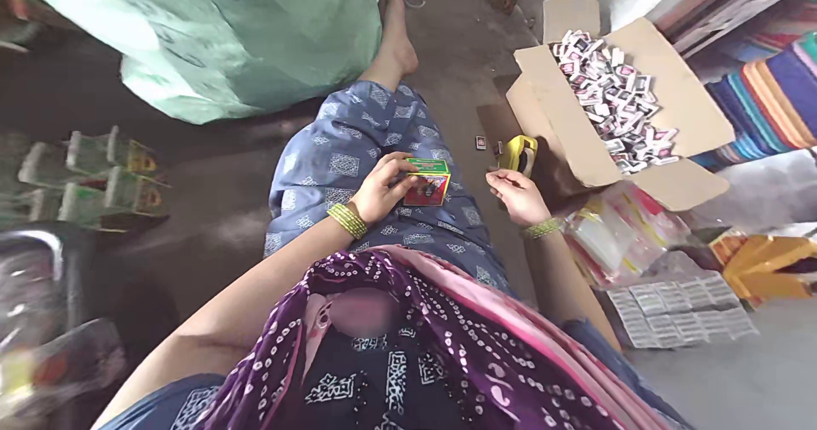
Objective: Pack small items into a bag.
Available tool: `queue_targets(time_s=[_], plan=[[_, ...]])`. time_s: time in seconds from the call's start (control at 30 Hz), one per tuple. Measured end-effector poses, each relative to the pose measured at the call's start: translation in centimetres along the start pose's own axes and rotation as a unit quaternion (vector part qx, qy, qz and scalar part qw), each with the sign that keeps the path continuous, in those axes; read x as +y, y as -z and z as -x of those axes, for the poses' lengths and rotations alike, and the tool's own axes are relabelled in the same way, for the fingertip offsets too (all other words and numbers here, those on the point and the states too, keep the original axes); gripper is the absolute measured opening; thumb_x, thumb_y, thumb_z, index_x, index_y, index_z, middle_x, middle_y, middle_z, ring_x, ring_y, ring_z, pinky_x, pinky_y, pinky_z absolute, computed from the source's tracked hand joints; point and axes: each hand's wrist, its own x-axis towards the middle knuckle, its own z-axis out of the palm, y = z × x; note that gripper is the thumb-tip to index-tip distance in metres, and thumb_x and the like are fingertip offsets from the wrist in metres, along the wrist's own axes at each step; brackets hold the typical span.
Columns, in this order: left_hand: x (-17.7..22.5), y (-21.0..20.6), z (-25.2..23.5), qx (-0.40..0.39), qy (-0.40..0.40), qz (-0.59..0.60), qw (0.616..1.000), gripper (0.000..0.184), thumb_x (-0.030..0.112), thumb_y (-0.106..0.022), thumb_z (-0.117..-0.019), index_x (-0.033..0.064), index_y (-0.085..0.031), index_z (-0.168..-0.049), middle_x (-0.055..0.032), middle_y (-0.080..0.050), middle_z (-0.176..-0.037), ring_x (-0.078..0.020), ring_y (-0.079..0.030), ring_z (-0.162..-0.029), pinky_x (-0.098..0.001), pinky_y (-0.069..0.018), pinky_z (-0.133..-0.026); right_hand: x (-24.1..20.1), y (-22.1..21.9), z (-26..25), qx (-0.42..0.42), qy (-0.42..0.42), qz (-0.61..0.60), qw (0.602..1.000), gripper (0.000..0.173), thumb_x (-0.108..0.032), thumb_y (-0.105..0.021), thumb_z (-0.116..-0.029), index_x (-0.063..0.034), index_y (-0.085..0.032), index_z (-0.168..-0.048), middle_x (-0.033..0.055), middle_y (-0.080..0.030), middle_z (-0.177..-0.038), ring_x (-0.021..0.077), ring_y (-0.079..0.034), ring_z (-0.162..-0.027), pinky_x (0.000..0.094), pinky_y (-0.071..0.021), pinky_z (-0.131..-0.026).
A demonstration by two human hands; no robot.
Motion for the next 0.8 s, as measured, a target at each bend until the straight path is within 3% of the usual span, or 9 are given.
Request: queue_targets(time_s=[0.07, 0.23, 0.37, 0.6, 0.7, 0.8], plan=[[0.0, -0.1, -0.2, 0.004, 0.003, 0.003, 1.0, 0.023, 0.018, -0.066, -0.1001, 0.0037, -0.069, -0.117, -0.0155, -0.057, -0.138, -0.0213, -0.059, -0.126, -0.0358, -0.0567, -0.1, -3.2, -3.4, 0.9, -0.058, 0.033, -0.065, 0.996, 0.031, -0.024, -0.065, -0.0992, -0.0074, -0.07, -0.125, 0.0058, -0.064, -0.139, 0.0218, -0.066, -0.118, 0.0439, -0.0561, -0.101], [0.2, 0.1, 0.0, 0.009, 0.007, 0.012, 1.0, 0.023, 0.018, -0.066, -0.0996, 0.0029, -0.069, -0.117, -0.0153, -0.059, -0.136, -0.0216, -0.06, -0.126, -0.0368, -0.0561, -0.101, -6.2, -8.8, 1.1, -0.172, 0.083, -0.054, 0.98, 0.022, -0.023, -0.064, -0.0998, -0.0073, -0.077, -0.107, 0.0042, -0.057, -0.149, 0.0203, -0.056, -0.134, 0.0436, -0.0515, -0.107], [0.1, 0.1, 0.0, 0.006, 0.006, 0.005, 1.0, 0.023, 0.019, -0.066, -0.1001, 0.0043, -0.069, -0.117, -0.0152, -0.059, -0.136, -0.0218, -0.059, -0.126, -0.0373, -0.0561, -0.1, -5.8, -10.4, 0.2, -0.139, 0.093, -0.008, 0.986, 0.018, -0.024, -0.07, -0.0964, -0.008, -0.078, -0.1, 0.0057, -0.059, -0.144, 0.0182, -0.059, -0.128, 0.0388, -0.0547, -0.102], [0.4, 0.2, 0.0, -0.003, 0.012, 0.001, 1.0, 0.027, 0.024, -0.064, -0.0993, 0.0048, -0.068, -0.119, -0.0152, -0.058, -0.139, -0.0211, -0.06, -0.125, -0.0374, -0.0589, -0.095, -5.0, -10.8, -0.7, -0.092, 0.103, 0.025, 0.99, 0.018, -0.024, -0.075, -0.0922, -0.0088, -0.079, -0.099, 0.0065, -0.064, -0.134, 0.018, -0.061, -0.123, 0.038, -0.0555, -0.098], [0.9, -0.3, -0.2, 0.018, 0.025, -0.023, 0.999, 0.038, 0.031, -0.077, -0.0905, 0.0036, -0.068, -0.115, -0.0152, -0.06, -0.134, -0.0216, -0.061, -0.123, -0.0388, -0.0573, -0.097, -4.7, -11.0, -0.7, -0.089, 0.102, 0.018, 0.991, 0.016, -0.024, -0.076, -0.0908, -0.0097, -0.08, -0.097, 0.0053, -0.066, -0.13, 0.017, -0.062, -0.119, 0.0374, -0.0563, -0.095], [1.3, -1.2, -0.7, 0.059, 0.027, -0.075, 0.995, 0.042, 0.028, -0.087, -0.0816, 0.0013, -0.067, -0.108, -0.0163, -0.065, -0.124, -0.0238, -0.064, -0.117, -0.0406, -0.0565, -0.098, -4.6, -11.4, -0.8, -0.085, 0.099, 0.006, 0.991, 0.012, -0.02, -0.078, -0.0889, -0.0094, -0.079, -0.093, 0.0052, -0.067, -0.126, 0.0167, -0.063, -0.115, 0.0358, -0.0571, -0.092]])
